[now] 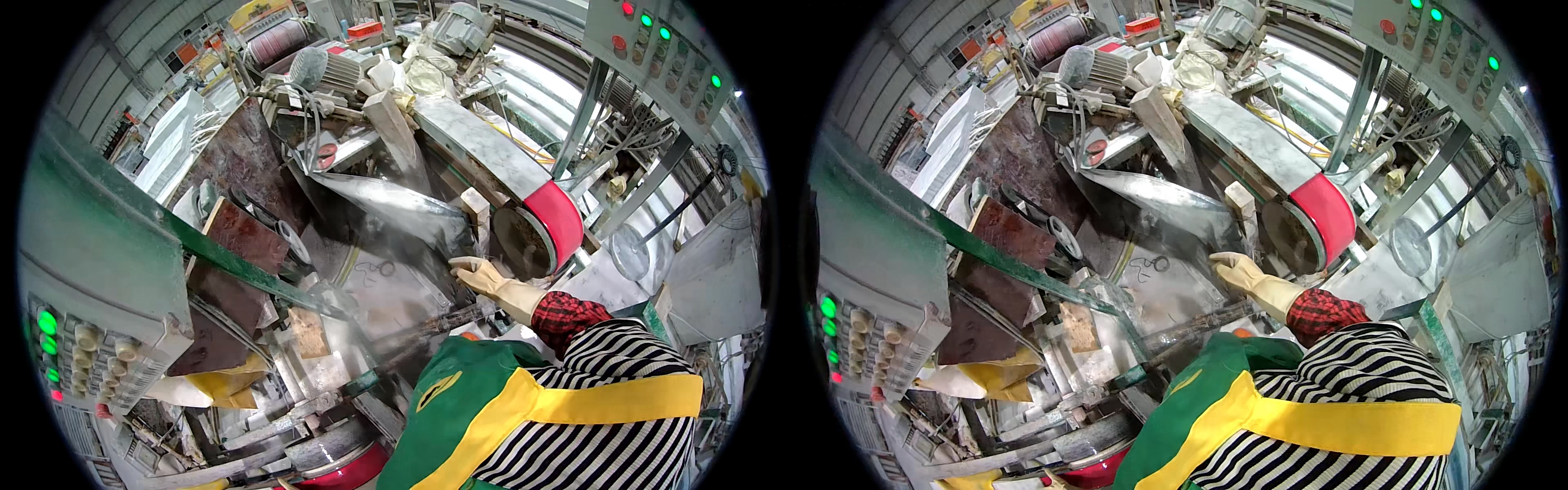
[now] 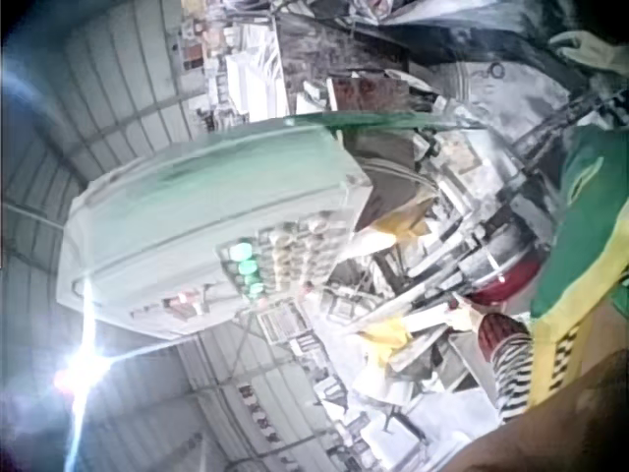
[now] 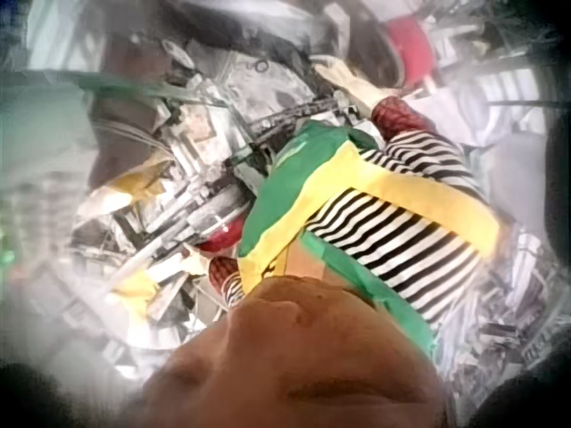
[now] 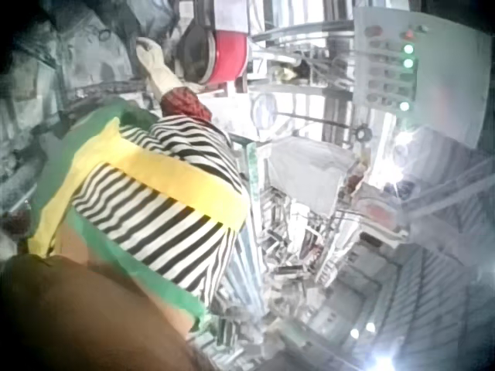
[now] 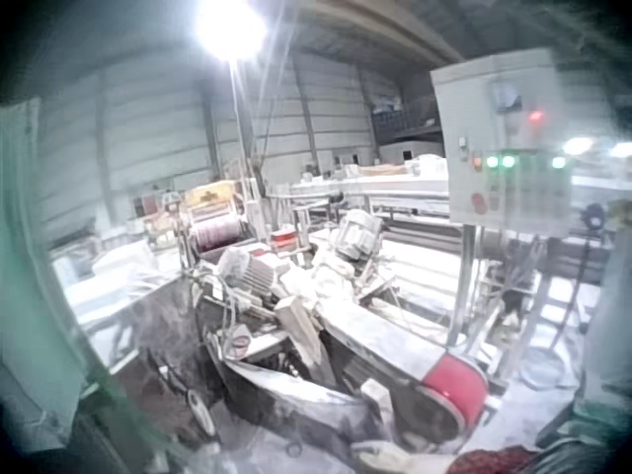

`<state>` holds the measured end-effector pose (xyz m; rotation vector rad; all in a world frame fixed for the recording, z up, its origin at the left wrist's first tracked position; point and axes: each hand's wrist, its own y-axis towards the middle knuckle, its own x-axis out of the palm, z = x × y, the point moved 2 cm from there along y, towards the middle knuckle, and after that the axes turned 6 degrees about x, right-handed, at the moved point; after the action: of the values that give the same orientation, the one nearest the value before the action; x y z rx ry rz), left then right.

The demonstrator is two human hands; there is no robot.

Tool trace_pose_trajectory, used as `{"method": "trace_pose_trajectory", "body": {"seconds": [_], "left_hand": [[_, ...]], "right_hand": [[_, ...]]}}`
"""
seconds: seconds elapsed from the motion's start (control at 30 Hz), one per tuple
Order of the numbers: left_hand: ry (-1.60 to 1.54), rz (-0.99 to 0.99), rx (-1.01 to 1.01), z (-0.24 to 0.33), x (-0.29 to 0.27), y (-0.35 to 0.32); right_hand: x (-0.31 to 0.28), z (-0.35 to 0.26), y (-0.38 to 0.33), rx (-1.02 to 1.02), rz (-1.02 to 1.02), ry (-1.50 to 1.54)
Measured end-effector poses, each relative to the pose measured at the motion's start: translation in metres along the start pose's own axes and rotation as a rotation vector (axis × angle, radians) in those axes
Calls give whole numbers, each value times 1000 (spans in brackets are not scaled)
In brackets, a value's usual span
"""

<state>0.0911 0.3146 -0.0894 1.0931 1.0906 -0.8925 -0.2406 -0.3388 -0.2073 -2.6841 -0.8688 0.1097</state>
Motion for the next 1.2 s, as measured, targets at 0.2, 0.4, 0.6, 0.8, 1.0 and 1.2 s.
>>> {"method": "trace_pose_trajectory", "body": {"seconds": [0.2, 0.4, 0.6, 0.8, 1.0, 1.2], "left_hand": [[-110, 60, -44, -29, 4, 3], [-304, 235, -147, 16, -26, 9], [-226, 54, -316, -11, -3, 16], [-265, 32, -358, -3, -10, 13], [-276, 57, -319, -6, -3, 13], [-262, 133, -294, -22, 29, 16]], "right_hand": [[29, -11, 3, -25, -85, -237], [42, -9, -19, 159, -125, -72], [32, 26, 10, 224, -284, -109], [33, 25, 17, 223, -349, -154], [21, 40, 10, 256, -377, -192], [18, 53, -1, 312, -380, -228]]}}
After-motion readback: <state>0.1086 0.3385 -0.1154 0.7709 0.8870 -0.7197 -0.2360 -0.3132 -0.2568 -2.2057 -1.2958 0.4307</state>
